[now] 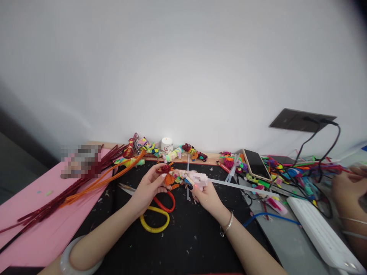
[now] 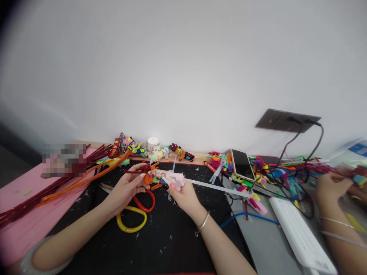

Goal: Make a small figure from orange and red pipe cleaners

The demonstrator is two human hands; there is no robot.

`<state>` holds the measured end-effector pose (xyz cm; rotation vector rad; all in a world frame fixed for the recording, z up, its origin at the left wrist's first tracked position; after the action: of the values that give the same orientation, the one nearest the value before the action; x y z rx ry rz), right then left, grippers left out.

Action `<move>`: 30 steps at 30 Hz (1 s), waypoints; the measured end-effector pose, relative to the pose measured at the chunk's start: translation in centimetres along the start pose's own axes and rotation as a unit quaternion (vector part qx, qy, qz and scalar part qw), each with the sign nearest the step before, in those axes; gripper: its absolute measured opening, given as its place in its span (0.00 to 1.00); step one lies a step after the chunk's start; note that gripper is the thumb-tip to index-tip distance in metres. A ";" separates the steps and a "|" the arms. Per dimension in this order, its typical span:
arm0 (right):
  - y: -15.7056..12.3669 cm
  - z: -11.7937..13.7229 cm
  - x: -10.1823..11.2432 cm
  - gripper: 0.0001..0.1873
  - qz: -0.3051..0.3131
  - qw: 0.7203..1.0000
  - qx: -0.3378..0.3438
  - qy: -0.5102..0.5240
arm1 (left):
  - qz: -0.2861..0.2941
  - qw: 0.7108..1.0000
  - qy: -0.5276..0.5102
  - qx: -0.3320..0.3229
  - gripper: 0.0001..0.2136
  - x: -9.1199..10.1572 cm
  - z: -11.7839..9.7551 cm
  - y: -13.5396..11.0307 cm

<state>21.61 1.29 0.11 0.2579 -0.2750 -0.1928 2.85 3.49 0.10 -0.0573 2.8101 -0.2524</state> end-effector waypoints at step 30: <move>0.5 0.4 0.7 0.10 -0.025 0.996 0.036 -0.072 | 0.013 0.999 -0.036 -0.005 0.21 0.0 0.1 0.1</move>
<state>22.26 1.54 0.78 0.3241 -0.4192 -0.2521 2.85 3.53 -0.01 -0.0319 2.7379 -0.2262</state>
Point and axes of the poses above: each hand's wrist, its own y-axis towards the middle knuckle, its own x-axis out of the back of the hand, z = x × y, the point moved 5 cm from there along y, towards the middle knuckle, and after that the axes turned 15 degrees about -z, right-handed, at the moved point
